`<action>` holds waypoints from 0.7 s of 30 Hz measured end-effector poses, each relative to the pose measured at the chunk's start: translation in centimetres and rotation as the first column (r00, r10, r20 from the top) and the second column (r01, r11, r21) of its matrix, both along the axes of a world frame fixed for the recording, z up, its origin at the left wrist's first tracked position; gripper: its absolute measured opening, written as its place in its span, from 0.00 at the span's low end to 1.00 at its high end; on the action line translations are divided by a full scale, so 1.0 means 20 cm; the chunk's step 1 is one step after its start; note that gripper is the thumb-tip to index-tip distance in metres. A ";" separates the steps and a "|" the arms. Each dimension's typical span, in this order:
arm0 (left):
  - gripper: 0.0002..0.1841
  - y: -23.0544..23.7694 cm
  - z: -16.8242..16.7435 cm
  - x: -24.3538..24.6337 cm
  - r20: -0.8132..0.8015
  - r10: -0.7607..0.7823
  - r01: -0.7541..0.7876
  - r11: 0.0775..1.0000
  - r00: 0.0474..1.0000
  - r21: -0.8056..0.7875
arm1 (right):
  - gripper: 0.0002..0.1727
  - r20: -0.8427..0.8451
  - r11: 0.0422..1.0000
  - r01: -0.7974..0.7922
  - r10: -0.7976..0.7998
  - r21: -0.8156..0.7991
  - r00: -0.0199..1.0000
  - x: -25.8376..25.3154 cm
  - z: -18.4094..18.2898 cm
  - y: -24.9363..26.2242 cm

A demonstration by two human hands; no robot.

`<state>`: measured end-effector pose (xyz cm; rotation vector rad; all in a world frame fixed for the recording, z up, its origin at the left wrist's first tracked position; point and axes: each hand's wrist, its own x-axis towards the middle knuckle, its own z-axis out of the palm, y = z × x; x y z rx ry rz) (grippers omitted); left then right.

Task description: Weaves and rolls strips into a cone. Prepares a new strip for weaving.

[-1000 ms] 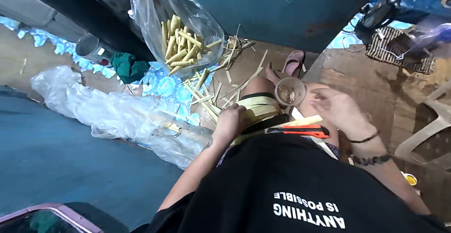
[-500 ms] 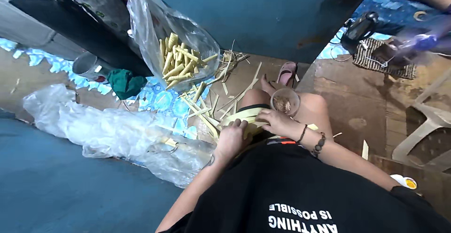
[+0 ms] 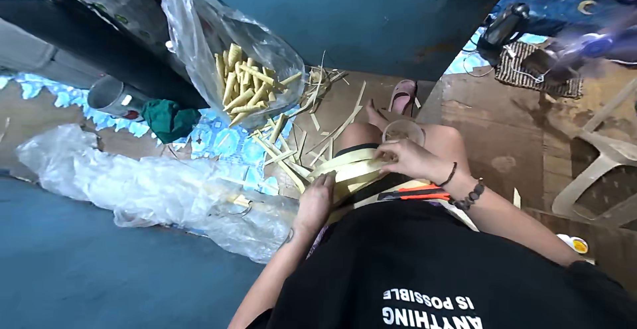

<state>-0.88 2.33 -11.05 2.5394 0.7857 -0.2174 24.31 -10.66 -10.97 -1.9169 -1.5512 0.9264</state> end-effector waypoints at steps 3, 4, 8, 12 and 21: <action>0.15 -0.02 0.02 0.01 0.142 0.023 -0.027 0.999 0.990 0.027 | 0.18 -0.028 0.999 0.030 -0.030 0.012 0.999 -0.01 0.00 -0.02; 0.13 -0.01 0.03 0.01 0.163 0.039 -0.038 0.999 0.986 -0.008 | 0.18 -0.028 0.999 0.031 -0.030 0.024 0.999 -0.01 0.00 -0.03; 0.11 0.08 0.08 0.02 0.216 0.099 -0.044 0.968 0.971 -0.246 | 0.18 -0.040 0.999 0.029 -0.028 0.035 0.999 -0.01 0.00 -0.04; 0.18 0.20 0.19 -0.04 0.263 0.113 -0.047 0.968 0.958 -0.246 | 0.18 -0.103 0.997 0.071 -0.069 0.013 0.992 0.00 -0.04 -0.05; 0.14 0.54 0.01 -0.64 0.089 0.351 -0.359 0.926 0.932 0.114 | 0.18 -0.110 0.995 0.094 -0.090 0.030 0.990 0.12 -0.03 -0.07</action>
